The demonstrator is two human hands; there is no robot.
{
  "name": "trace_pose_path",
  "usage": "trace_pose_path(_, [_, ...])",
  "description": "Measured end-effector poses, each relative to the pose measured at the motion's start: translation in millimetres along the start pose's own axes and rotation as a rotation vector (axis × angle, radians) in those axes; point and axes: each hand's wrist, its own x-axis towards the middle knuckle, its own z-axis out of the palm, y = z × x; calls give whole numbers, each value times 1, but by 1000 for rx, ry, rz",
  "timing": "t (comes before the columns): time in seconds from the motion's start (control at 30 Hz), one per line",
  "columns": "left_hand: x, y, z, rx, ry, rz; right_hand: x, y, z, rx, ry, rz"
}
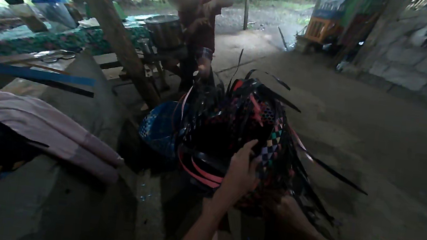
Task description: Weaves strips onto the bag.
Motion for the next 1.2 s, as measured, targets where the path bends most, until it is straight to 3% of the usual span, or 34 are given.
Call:
trace_pose_path(0.1, [3,-10,-4,-98,11,-12,-13,12,9,162,108,-3])
trace_pose_path(0.27, [3,-1,-6,-108,-56,-65,4,8,-14,687,-90,463])
trace_pose_path(0.5, [3,-6,10,58,137,64,15,-19,-7,692,190,245])
trace_pose_path(0.6, [5,-13,13,16,179,170,20,-13,-23,1066,233,314])
trace_pose_path(0.73, [6,-21,5,-22,6,326,32,5,-57,1399,207,348])
trace_pose_path(0.8, [8,-19,7,-26,34,257,34,10,-56,1281,170,288])
trace_pose_path(0.9, [9,-13,7,-76,72,125,37,13,-40,852,210,227])
trace_pose_path(0.97, [8,-13,10,-88,119,122,40,14,-34,692,239,207])
trace_pose_path(1.2, [10,-7,9,-158,150,181,56,5,-47,541,335,189])
